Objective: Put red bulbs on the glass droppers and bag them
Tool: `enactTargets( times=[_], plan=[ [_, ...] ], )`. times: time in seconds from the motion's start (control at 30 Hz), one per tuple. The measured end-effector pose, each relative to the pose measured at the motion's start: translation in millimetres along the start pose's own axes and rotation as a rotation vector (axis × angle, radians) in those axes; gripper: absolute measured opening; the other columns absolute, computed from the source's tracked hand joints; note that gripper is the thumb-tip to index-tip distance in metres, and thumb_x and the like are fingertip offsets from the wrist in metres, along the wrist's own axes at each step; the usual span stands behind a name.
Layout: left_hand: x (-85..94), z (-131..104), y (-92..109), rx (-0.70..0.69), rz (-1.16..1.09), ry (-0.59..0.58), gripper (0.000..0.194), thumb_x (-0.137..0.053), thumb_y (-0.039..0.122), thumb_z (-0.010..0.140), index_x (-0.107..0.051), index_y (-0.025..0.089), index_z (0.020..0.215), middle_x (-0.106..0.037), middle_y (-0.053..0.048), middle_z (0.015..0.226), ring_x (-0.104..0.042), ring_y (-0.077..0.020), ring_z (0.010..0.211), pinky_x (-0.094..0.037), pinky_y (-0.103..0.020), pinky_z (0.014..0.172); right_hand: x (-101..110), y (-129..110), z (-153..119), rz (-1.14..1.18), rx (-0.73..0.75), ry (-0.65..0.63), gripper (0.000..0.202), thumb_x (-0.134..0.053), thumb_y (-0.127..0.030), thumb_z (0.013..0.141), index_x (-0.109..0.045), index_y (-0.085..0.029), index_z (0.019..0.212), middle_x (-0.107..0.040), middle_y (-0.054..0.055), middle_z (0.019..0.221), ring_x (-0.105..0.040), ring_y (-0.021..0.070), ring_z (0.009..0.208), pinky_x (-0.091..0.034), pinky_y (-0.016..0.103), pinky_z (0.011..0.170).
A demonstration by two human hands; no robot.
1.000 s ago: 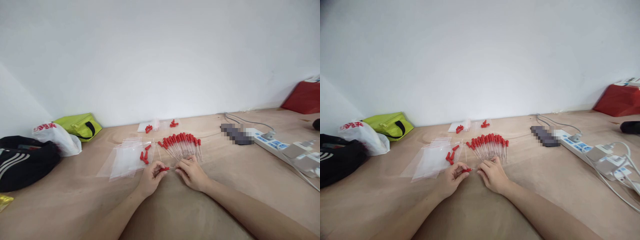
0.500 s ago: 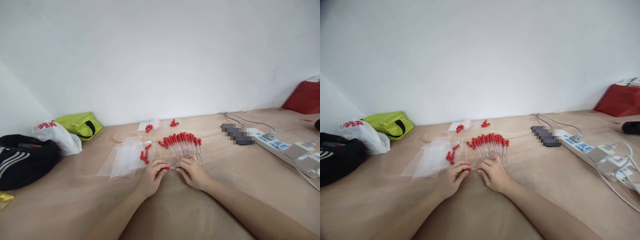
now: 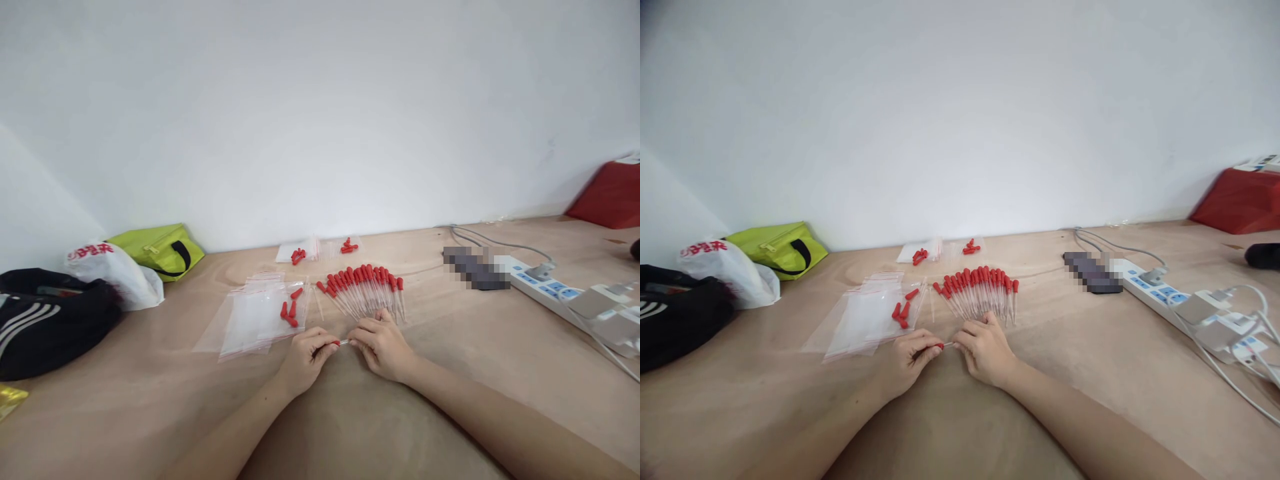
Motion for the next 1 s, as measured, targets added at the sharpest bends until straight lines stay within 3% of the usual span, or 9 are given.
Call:
enactTargets(
  times=[0.4,0.73,0.9,1.0],
  plan=[
    [-7.5,-5,1,-0.128,0.095,0.008,0.018,-0.047,0.024,0.081,-0.061,0.015,0.075,-0.057,-0.003,0.069,-0.055,-0.0124,0.063,-0.043,-0.022,0.059,-3,-9,1,-0.008,0.041,-0.018,0.025,-0.036,-0.016,0.084,-0.057,-0.018,0.071,-0.058,0.0,0.065,-0.039,0.0105,0.054,-0.018,0.03,0.063],
    [-16.3,-10,-3,-0.199,0.116,-0.019,0.021,-0.041,0.026,0.085,-0.059,0.017,0.081,-0.057,-0.004,0.075,-0.054,-0.0129,0.067,-0.043,-0.022,0.062,-14,-13,4,-0.007,0.027,-0.081,0.022,-0.038,-0.017,0.084,-0.055,-0.018,0.069,-0.059,-0.001,0.064,-0.044,0.0097,0.055,-0.02,0.028,0.063],
    [-7.3,-5,-3,-0.186,0.168,0.023,0.021,-0.04,0.026,0.086,-0.059,0.018,0.083,-0.058,-0.004,0.078,-0.055,-0.0138,0.071,-0.044,-0.023,0.066,-10,-12,9,-0.045,0.033,-0.12,0.021,-0.037,-0.018,0.086,-0.057,-0.019,0.079,-0.06,0.001,0.073,-0.049,0.0115,0.064,-0.022,0.028,0.062],
    [3.3,-3,-6,-0.188,0.216,0.077,0.019,-0.042,0.026,0.086,-0.06,0.02,0.085,-0.06,-0.004,0.08,-0.055,-0.0153,0.076,-0.044,-0.026,0.072,-4,-12,11,-0.149,0.051,-0.129,0.017,-0.045,-0.014,0.08,-0.059,-0.02,0.088,-0.061,0.005,0.083,-0.049,0.0159,0.075,-0.022,0.03,0.064]
  ],
)
Point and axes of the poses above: each hand's wrist, its own z-axis towards the middle knuckle, its own x-axis out of the back of the hand, y = z × x, the point moved 7 cm from there along z, towards the middle knuckle
